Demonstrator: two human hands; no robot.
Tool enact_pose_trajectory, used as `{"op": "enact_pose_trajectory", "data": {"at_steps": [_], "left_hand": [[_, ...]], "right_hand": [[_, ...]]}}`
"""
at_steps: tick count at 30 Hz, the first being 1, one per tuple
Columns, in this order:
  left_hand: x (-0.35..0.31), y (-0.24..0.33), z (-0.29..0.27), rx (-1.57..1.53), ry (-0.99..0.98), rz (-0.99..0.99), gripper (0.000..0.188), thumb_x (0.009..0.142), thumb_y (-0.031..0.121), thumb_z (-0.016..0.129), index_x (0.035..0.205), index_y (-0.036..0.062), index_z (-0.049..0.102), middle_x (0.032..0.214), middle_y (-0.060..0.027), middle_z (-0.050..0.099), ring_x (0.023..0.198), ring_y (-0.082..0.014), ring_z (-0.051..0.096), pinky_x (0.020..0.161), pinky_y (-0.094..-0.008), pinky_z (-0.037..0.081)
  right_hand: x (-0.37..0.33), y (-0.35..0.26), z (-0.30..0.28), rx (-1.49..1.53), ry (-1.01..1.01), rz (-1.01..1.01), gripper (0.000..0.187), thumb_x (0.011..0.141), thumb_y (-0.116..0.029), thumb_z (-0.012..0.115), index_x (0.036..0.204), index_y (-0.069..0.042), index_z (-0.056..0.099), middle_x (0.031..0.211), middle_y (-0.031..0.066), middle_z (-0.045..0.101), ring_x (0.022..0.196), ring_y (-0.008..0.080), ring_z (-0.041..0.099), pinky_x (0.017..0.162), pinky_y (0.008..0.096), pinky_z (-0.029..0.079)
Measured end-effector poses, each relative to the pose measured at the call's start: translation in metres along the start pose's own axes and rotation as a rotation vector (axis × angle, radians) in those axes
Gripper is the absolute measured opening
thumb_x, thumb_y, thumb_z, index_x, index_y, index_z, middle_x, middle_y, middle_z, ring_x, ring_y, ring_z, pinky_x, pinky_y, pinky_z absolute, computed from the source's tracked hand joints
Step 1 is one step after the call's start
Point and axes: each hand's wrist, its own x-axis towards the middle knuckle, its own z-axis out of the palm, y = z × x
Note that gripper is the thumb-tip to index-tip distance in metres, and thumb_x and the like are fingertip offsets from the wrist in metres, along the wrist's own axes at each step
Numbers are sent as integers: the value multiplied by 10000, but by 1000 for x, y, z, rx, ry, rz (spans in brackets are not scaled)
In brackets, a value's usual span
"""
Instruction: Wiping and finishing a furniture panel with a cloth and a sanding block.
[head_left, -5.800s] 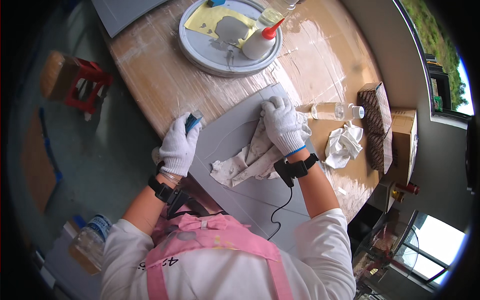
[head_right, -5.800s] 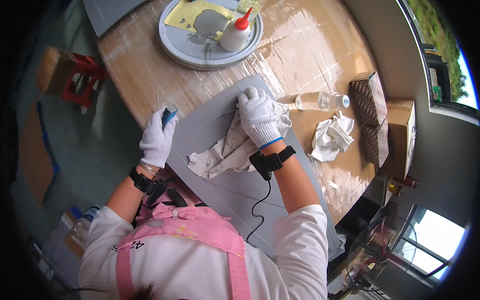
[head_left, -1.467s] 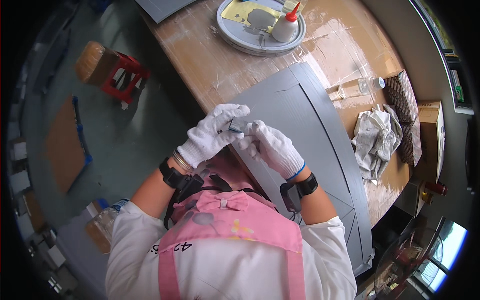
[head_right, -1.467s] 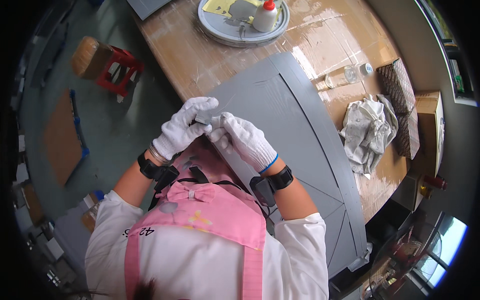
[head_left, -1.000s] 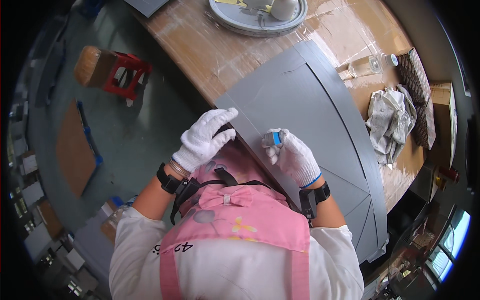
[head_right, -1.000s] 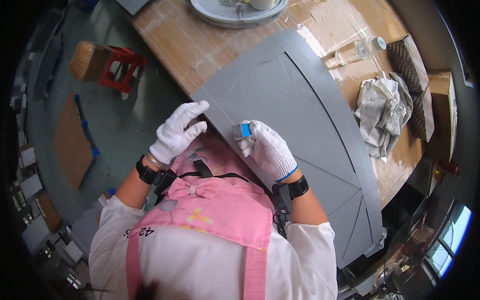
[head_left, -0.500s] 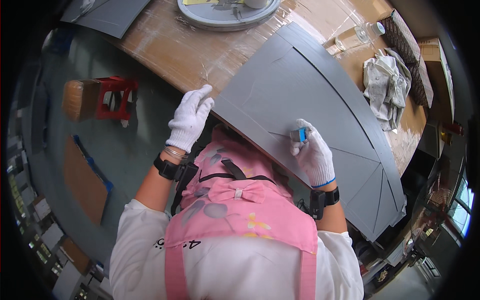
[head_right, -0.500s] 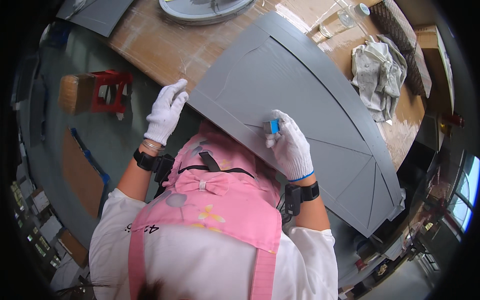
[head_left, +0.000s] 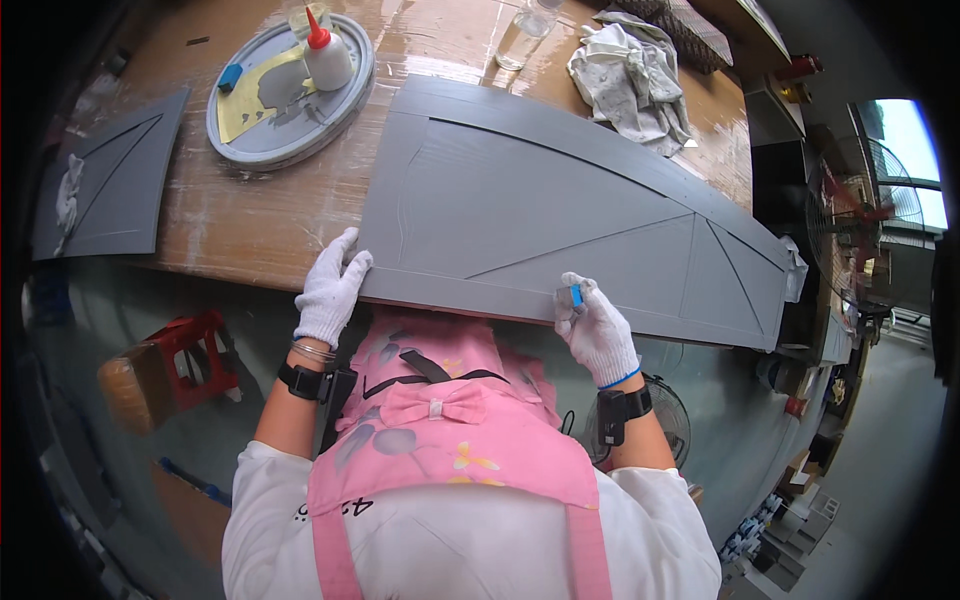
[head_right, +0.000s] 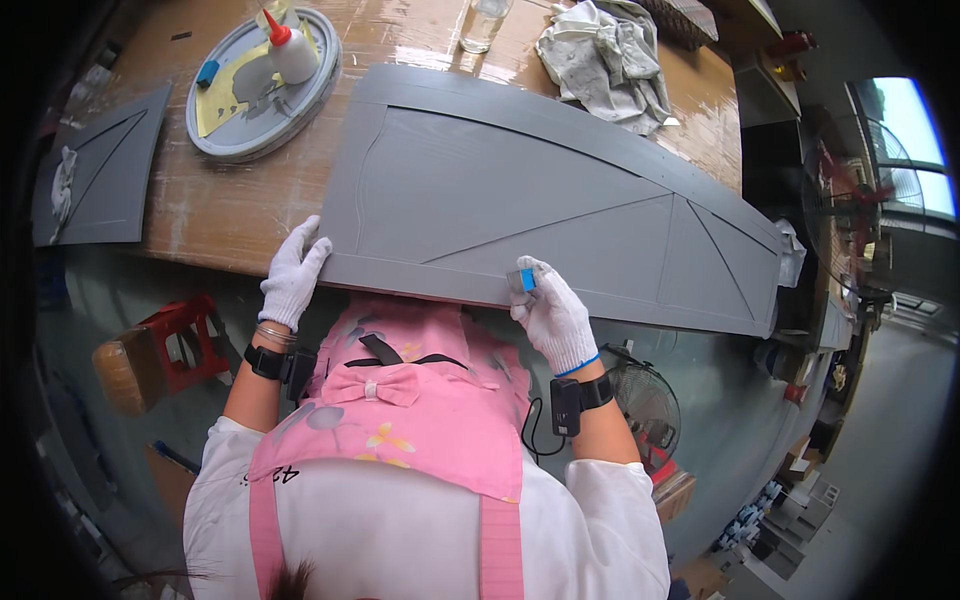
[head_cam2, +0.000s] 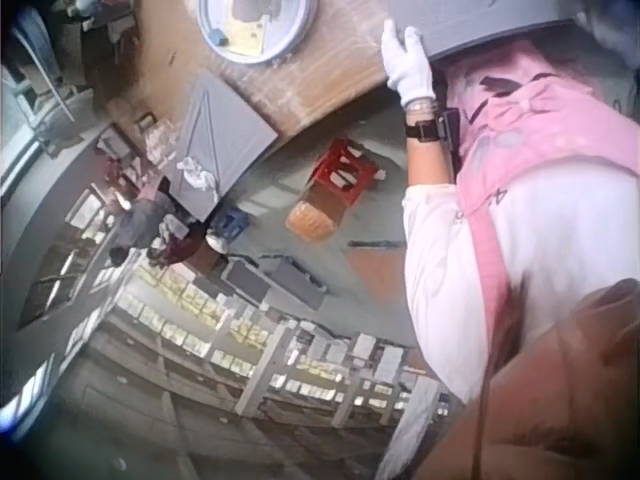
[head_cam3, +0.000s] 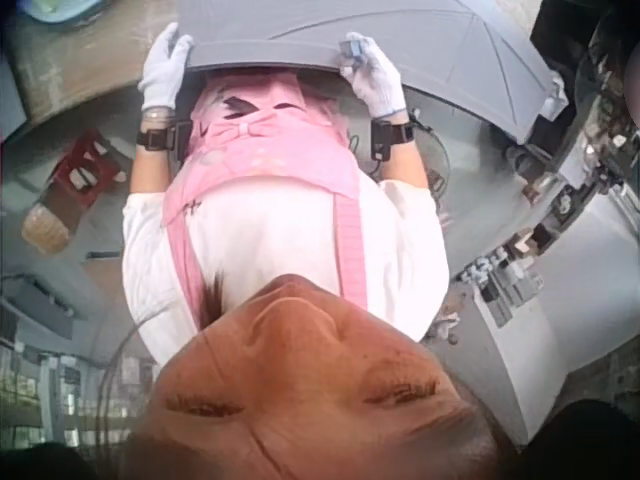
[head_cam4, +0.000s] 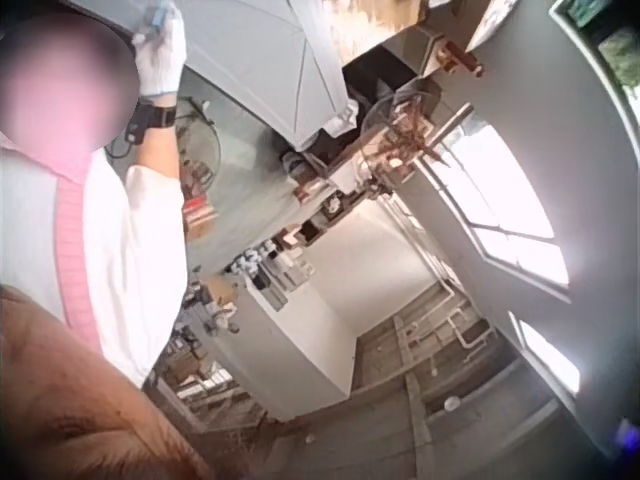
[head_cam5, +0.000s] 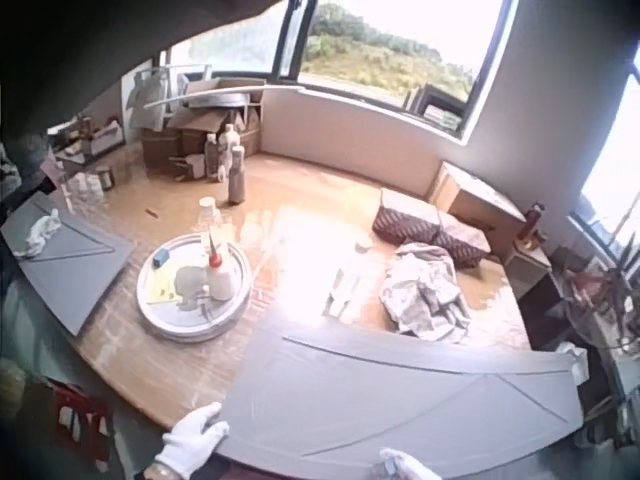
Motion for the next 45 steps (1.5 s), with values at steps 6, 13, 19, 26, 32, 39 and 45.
{"op": "enact_pose_trajectory", "data": {"at_steps": [6, 13, 19, 26, 32, 39, 45], "left_hand": [[26, 27, -1, 327, -4, 17, 597, 929, 281, 681, 1409, -14, 482, 1321, -186, 593, 1173, -260, 597, 1017, -364, 461], [46, 66, 23, 512, 56, 69, 744, 880, 376, 697, 1491, 97, 377, 1414, -198, 456, 1291, -376, 461, 1067, -458, 401], [54, 69, 62, 745, 215, 124, 789, 903, 485, 643, 1549, 184, 305, 1464, -209, 395, 1302, -398, 440, 1062, -498, 403], [58, 53, 74, 958, 380, 205, 690, 956, 510, 552, 1542, 213, 340, 1424, -195, 451, 1220, -396, 521, 1004, -493, 456], [59, 64, 79, 939, 408, 197, 629, 964, 434, 570, 1521, 208, 385, 1407, -177, 481, 1202, -373, 544, 972, -472, 484], [60, 63, 81, 913, 434, 216, 627, 948, 409, 599, 1512, 218, 403, 1396, -176, 493, 1192, -378, 550, 963, -468, 490], [58, 69, 81, 926, 414, 170, 584, 972, 378, 576, 1501, 188, 419, 1403, -169, 495, 1212, -365, 545, 987, -453, 478]], "right_hand": [[-16, -6, -17, 29, 71, -106, 339, 982, -268, 617, 1257, -72, 587, 1034, 55, 596, 794, 157, 553, 651, 294, 488], [8, -68, 0, -52, 13, -230, 366, 985, -272, 621, 1290, -77, 569, 1027, 56, 594, 796, 161, 559, 674, 304, 476], [86, -140, 41, -530, -29, -317, 405, 1002, -220, 569, 1353, -23, 529, 1081, 91, 618, 849, 170, 611, 722, 292, 520], [186, -178, 71, -1380, -129, -721, 421, 918, -79, 652, 1320, 1, 556, 1080, 96, 659, 982, 155, 657, 887, 283, 534], [236, -167, 89, -1590, -363, -1030, 403, 857, -46, 701, 1246, -21, 600, 1083, 155, 665, 1005, 286, 659, 899, 360, 529], [249, -159, 94, -1676, -406, -1060, 377, 853, -86, 697, 1208, -45, 576, 997, 172, 631, 953, 361, 610, 832, 446, 506], [241, -166, 90, -1800, -307, -985, 374, 847, -27, 673, 1214, -38, 599, 988, 161, 638, 919, 331, 641, 823, 391, 522]]}}
